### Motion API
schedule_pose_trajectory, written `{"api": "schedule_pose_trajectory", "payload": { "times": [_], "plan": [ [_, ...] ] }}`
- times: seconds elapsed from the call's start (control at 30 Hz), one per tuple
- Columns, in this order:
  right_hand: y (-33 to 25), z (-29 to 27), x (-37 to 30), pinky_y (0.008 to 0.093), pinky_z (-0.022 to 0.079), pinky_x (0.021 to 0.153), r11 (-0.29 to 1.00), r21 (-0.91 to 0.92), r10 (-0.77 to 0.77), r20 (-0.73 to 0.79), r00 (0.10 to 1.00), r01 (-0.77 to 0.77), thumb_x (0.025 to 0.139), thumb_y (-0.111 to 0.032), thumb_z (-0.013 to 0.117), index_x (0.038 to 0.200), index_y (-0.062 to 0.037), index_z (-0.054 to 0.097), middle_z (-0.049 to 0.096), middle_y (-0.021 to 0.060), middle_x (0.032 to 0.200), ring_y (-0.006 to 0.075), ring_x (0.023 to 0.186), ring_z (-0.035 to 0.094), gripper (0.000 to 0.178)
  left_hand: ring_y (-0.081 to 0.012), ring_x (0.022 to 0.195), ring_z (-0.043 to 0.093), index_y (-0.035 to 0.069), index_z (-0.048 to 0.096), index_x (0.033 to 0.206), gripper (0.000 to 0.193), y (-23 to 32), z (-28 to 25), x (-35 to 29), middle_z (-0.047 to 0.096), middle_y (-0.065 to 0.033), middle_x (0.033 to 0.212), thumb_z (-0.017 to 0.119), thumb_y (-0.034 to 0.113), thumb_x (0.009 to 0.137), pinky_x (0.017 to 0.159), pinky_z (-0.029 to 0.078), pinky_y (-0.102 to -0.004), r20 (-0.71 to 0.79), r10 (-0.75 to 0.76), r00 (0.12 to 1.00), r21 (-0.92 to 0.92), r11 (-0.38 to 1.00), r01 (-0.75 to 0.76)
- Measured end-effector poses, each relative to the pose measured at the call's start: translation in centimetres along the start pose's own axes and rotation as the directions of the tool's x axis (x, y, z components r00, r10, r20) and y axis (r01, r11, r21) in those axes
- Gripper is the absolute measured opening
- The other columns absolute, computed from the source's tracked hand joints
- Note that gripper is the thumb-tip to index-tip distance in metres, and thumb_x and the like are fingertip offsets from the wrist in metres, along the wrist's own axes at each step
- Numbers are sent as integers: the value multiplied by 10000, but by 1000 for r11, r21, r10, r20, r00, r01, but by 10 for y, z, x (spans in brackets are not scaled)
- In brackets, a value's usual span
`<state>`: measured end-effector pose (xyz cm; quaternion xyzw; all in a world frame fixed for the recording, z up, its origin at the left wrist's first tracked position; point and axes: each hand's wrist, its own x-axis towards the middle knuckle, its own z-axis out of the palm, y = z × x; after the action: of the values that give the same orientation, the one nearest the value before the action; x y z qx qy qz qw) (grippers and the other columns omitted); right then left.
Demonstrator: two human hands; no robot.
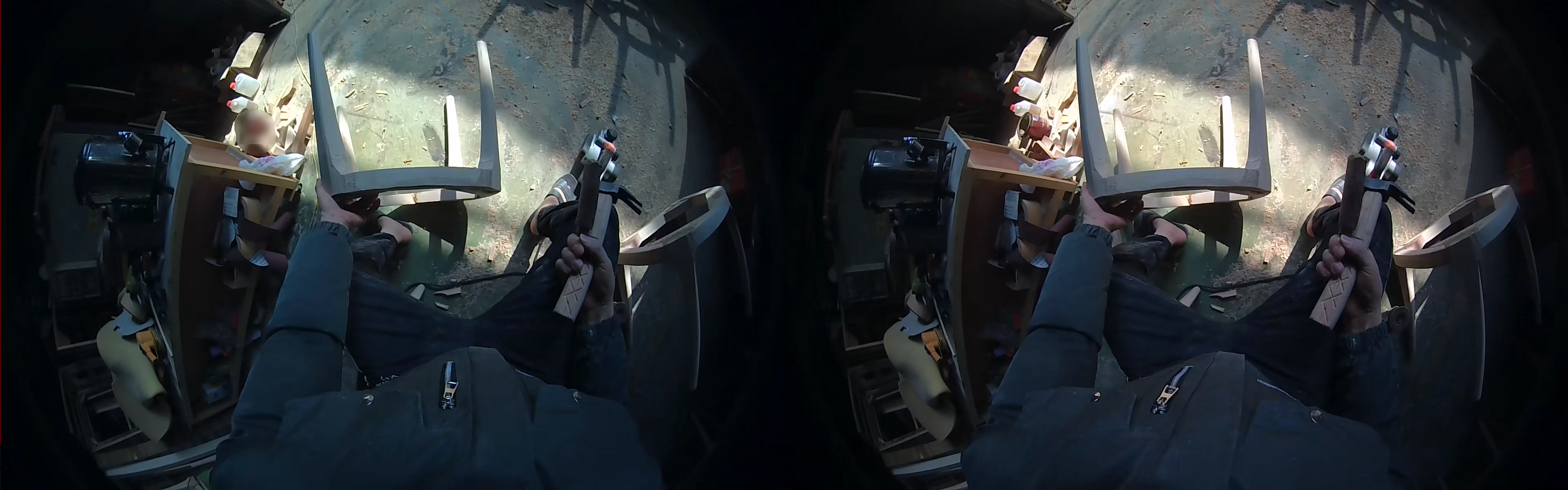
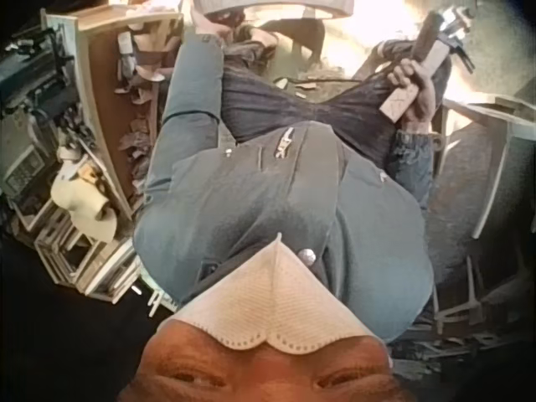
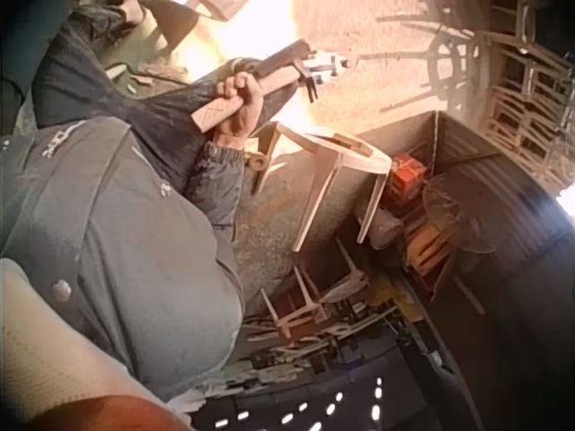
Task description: Assembling and refining a wooden chair frame using a hammer and chisel.
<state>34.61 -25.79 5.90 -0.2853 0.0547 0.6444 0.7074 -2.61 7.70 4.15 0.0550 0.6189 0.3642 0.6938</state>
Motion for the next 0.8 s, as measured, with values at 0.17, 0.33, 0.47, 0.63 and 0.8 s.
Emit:
{"api": "schedule_pose_trajectory", "payload": {
  "times": [0.17,0.33,0.47,0.63,0.8],
  "plan": [
    [4,11,9,279,434,627,999,-22,33,-38,999,-34,980,-153,594,962,-54,519,504,-9,765,87,629,500,125,-431,1039,625,84,639,1265,813,10,-16,7,662,-216,1157,391,754,879,896,480,-559,27,-58,998,-66,996,60],
    [7,11,8,284,457,626,999,-21,41,-52,998,-42,962,-131,603,1063,-20,514,540,12,779,99,629,533,174,-416,1041,624,91,635,1269,805,14,-18,10,665,-204,1130,367,751,896,896,478,-541,52,-51,997,26,998,50],
    [7,9,9,281,453,623,997,-38,59,-59,996,-61,1000,-136,562,987,-45,536,541,1,773,93,632,528,96,-409,1059,612,79,599,1294,782,13,-10,11,617,-207,1202,414,734,909,923,488,-567,124,-70,990,-75,994,80],
    [5,9,10,280,449,615,999,-10,48,-64,997,-49,980,-120,587,1030,-38,525,563,14,788,100,630,530,114,-429,1183,575,100,592,1272,934,-6,-32,32,570,-210,1302,483,902,805,908,504,-592,167,124,978,-278,958,-75],
    [3,1,9,279,455,601,999,22,47,-65,997,-45,972,-112,597,1004,-38,537,577,23,780,107,620,538,100,-432,1410,445,131,441,1404,987,-57,-14,41,436,-203,1543,589,874,771,1013,401,-565,319,246,915,-71,969,-236]
  ]
}}
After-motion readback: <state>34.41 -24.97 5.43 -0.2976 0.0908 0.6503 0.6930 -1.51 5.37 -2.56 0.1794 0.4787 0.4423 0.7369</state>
